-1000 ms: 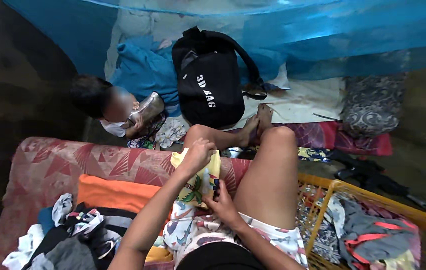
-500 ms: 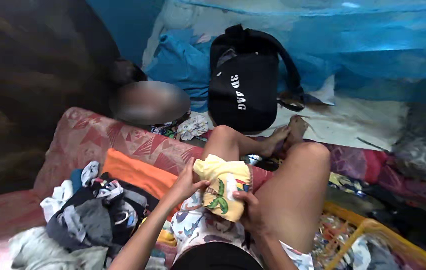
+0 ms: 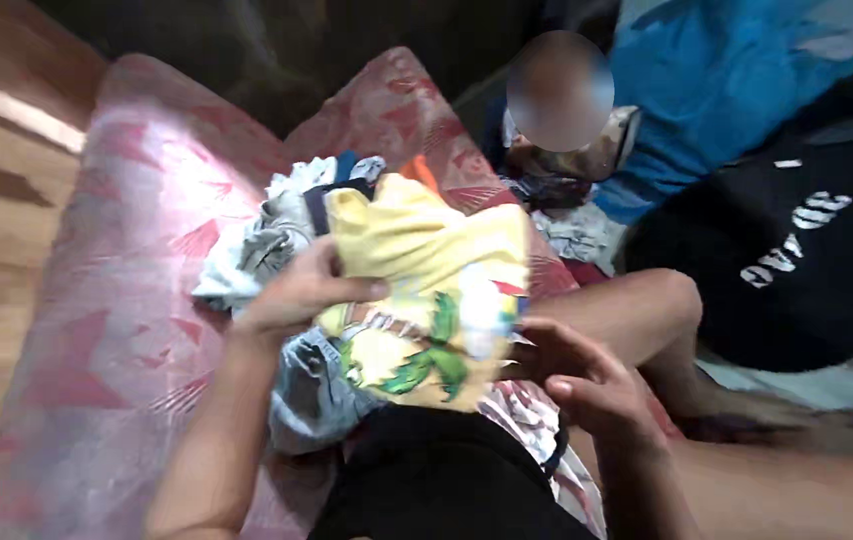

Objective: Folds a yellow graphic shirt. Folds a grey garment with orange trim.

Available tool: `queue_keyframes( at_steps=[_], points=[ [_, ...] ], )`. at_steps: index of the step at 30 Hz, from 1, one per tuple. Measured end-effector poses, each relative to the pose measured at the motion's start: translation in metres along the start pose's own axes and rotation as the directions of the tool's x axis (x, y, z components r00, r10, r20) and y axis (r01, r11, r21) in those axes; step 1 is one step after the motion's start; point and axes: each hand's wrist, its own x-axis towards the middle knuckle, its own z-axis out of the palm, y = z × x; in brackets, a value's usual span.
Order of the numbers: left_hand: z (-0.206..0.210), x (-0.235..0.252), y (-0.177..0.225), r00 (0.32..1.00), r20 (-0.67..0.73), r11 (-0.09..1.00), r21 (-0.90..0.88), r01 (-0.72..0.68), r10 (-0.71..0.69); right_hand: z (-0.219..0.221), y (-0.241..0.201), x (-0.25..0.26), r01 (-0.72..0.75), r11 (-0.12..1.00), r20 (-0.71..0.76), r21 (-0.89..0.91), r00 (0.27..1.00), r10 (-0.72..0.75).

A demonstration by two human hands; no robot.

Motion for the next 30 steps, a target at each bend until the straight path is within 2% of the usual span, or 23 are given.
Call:
queue_keyframes(
  at_steps=[2, 3, 5, 6, 8, 10, 12, 14, 17, 19, 21, 23, 24, 25, 26, 27, 28, 30],
  points=[
    [-0.04, -0.061, 0.019, 0.994, -0.113, 0.966, 0.255, 0.04, -0.011, -0.024, 0.025, -0.015, -0.153, 0.988, -0.123, -0.013, 0.981, 0.15],
    [-0.06, -0.089, 0.027, 0.994, -0.098, 0.936, 0.341, 0.088, -0.058, -0.037, 0.037, -0.025, -0.212, 0.977, -0.249, -0.007, 0.947, 0.204],
    [-0.096, -0.129, 0.03, 0.957, -0.006, 0.884, 0.384, 0.269, -0.288, -0.058, 0.057, -0.044, -0.305, 0.952, -0.488, 0.001, 0.831, 0.267],
    [-0.102, -0.138, 0.028, 0.909, -0.039, 0.841, 0.365, 0.399, -0.415, -0.061, 0.06, -0.049, -0.329, 0.944, -0.568, 0.012, 0.775, 0.277],
    [-0.103, -0.144, 0.014, 0.804, -0.058, 0.769, 0.258, 0.584, -0.591, -0.062, 0.06, -0.056, -0.296, 0.954, -0.618, 0.037, 0.744, 0.255],
    [-0.105, -0.143, -0.011, 0.75, 0.001, 0.736, 0.192, 0.649, -0.661, -0.065, 0.058, -0.063, -0.263, 0.963, -0.625, 0.065, 0.741, 0.244],
    [-0.105, -0.133, -0.035, 0.711, -0.009, 0.688, 0.242, 0.684, -0.703, -0.065, 0.055, -0.064, -0.253, 0.963, -0.675, 0.098, 0.694, 0.251],
    [-0.102, -0.114, -0.058, 0.673, -0.102, 0.6, 0.37, 0.709, -0.733, -0.067, 0.052, -0.064, -0.257, 0.959, -0.698, 0.118, 0.665, 0.265],
    [-0.097, -0.096, -0.091, 0.748, -0.28, 0.583, 0.486, 0.651, -0.602, -0.069, 0.052, -0.062, -0.274, 0.953, -0.709, 0.129, 0.646, 0.282],
    [-0.079, -0.098, -0.097, 0.775, -0.466, 0.543, 0.553, 0.632, -0.427, -0.068, 0.053, -0.062, -0.284, 0.95, -0.717, 0.127, 0.636, 0.286],
    [-0.048, -0.113, -0.104, 0.776, -0.625, 0.532, 0.631, 0.564, -0.081, -0.068, 0.054, -0.064, -0.281, 0.951, -0.712, 0.13, 0.641, 0.287],
    [-0.016, -0.129, -0.12, 0.728, -0.64, 0.536, 0.716, 0.448, 0.248, -0.069, 0.053, -0.067, -0.271, 0.953, -0.705, 0.137, 0.649, 0.286],
    [0.004, -0.134, -0.127, 0.67, -0.679, 0.585, 0.686, 0.433, 0.3, -0.07, 0.053, -0.067, -0.273, 0.952, -0.704, 0.138, 0.649, 0.288],
    [0.024, -0.135, -0.133, 0.603, -0.753, 0.689, 0.584, 0.43, 0.262, -0.07, 0.053, -0.067, -0.279, 0.95, -0.704, 0.139, 0.647, 0.293],
    [0.043, -0.131, -0.138, 0.536, -0.833, 0.801, 0.412, 0.435, 0.137, -0.071, 0.052, -0.067, -0.287, 0.949, -0.703, 0.135, 0.647, 0.296],
    [0.056, -0.124, -0.147, 0.485, -0.874, 0.851, 0.274, 0.448, 0.027, -0.071, 0.052, -0.067, -0.293, 0.947, -0.699, 0.131, 0.65, 0.298],
    [0.061, -0.117, -0.161, 0.482, -0.876, 0.842, 0.265, 0.469, 0.008, -0.07, 0.052, -0.067, -0.298, 0.946, -0.698, 0.131, 0.65, 0.301],
    [0.052, -0.099, -0.193, 0.555, -0.807, 0.712, 0.511, 0.482, 0.203, -0.071, 0.051, -0.066, -0.304, 0.943, -0.699, 0.137, 0.645, 0.309]
  ],
)
